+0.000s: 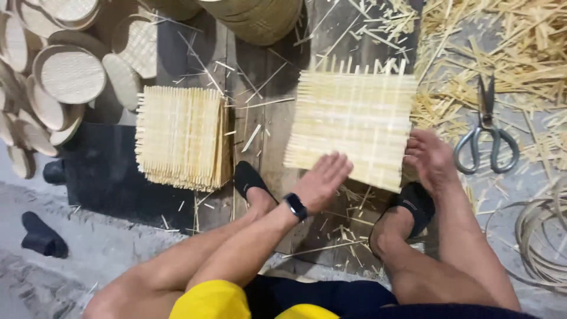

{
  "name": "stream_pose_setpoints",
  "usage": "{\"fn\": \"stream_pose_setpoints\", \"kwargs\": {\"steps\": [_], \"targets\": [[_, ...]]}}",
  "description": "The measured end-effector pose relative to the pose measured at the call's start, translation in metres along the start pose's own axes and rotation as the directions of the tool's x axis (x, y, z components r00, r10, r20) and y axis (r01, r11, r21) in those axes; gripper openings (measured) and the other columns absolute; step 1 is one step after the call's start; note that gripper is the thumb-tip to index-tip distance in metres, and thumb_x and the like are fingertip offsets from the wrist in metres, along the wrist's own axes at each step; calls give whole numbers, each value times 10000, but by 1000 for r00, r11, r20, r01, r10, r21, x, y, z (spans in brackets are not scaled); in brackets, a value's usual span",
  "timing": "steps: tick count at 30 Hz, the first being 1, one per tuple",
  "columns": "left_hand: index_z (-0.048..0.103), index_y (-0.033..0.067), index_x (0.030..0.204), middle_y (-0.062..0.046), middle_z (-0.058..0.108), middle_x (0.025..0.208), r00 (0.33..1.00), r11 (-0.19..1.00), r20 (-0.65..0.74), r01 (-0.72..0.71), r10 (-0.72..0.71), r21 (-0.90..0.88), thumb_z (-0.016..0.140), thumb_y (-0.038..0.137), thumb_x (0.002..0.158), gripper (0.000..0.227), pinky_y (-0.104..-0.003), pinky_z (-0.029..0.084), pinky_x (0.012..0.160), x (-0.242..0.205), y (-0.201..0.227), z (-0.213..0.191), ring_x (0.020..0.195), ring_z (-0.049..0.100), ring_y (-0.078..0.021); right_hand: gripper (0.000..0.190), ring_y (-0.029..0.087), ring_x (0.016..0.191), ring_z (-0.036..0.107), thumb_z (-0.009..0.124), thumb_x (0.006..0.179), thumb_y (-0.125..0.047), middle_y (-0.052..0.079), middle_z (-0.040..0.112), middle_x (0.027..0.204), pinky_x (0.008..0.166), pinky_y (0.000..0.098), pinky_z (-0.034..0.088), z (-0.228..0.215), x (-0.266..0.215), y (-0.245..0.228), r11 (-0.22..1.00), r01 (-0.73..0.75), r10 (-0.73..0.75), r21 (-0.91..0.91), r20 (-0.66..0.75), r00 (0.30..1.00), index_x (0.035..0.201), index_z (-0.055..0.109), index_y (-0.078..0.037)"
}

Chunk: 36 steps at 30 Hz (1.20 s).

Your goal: The recorder is assembling and trimming bamboo steamer baskets by placing woven bases into circular bamboo frames and trimming excess bamboo strips with scissors.

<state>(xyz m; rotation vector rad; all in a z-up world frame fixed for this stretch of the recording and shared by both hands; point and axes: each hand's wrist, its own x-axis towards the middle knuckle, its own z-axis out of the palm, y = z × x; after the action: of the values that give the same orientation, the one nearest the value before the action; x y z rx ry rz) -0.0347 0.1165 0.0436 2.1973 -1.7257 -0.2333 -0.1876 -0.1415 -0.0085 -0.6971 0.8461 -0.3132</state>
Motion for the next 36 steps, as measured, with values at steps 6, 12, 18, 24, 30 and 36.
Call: {"fn": "stream_pose_setpoints", "kwargs": {"steps": [6, 12, 18, 24, 30, 36], "targets": [[511, 21, 1419, -230, 531, 1470, 982, 989, 157, -87, 105, -119, 680, 149, 880, 579, -526, 358, 1179, 3, -8, 14, 1403, 461, -418, 202, 17, 667, 539, 770, 894, -162, -63, 660, 797, 580, 198, 442, 1, 19, 31, 812, 51, -105, -581, -60, 993, 1026, 693, -29], [561, 9, 1325, -159, 724, 1125, 571, 449, 32, 678, -820, -582, 843, 307, 822, 649, -410, 584, 866, 35, -119, 33, 1006, 693, -243, 215, 27, 687, 571, 792, 880, -162, -36, 689, 834, 598, 219, 467, -4, 21, 36, 804, 97, -152, -586, -45, 987, 1020, 710, -22], [417, 17, 1379, -206, 663, 1186, 263, -187, 340, 473, -903, -861, 747, 158, 872, 622, -459, 579, 915, 88, -239, 20, 1058, 677, -325, 250, 70, 687, 595, 786, 891, -174, 29, 709, 816, 609, 254, 486, 7, 15, 32, 649, 113, -254, -752, -74, 964, 1035, 710, 16], [496, -42, 1344, -292, 606, 1286, 518, -585, 428, -184, -741, -790, 456, 150, 1037, 365, -620, 537, 1037, 130, -389, 97, 1163, 607, -467, 325, 67, 818, 689, 768, 892, -172, 51, 744, 940, 711, 241, 551, 0, 22, 40, 647, 157, -282, -746, -43, 958, 1124, 669, 33], [510, 43, 1372, -217, 564, 1396, 518, -542, 284, -459, -807, -704, 430, 142, 1034, 362, -695, 465, 1052, 142, -417, 91, 1279, 546, -430, 266, 91, 824, 663, 754, 909, -96, 80, 744, 953, 698, 246, 528, -1, 21, 38, 743, 35, -151, -668, -117, 982, 1115, 652, 38], [523, 58, 1373, -199, 568, 1405, 508, -507, 260, -441, -821, -741, 474, 72, 1009, 368, -717, 469, 1068, 164, -451, 84, 1280, 554, -422, 224, 96, 768, 622, 756, 951, -116, 102, 722, 893, 654, 260, 498, -10, 18, 46, 726, 5, -113, -688, -111, 987, 1061, 654, 50]]}}
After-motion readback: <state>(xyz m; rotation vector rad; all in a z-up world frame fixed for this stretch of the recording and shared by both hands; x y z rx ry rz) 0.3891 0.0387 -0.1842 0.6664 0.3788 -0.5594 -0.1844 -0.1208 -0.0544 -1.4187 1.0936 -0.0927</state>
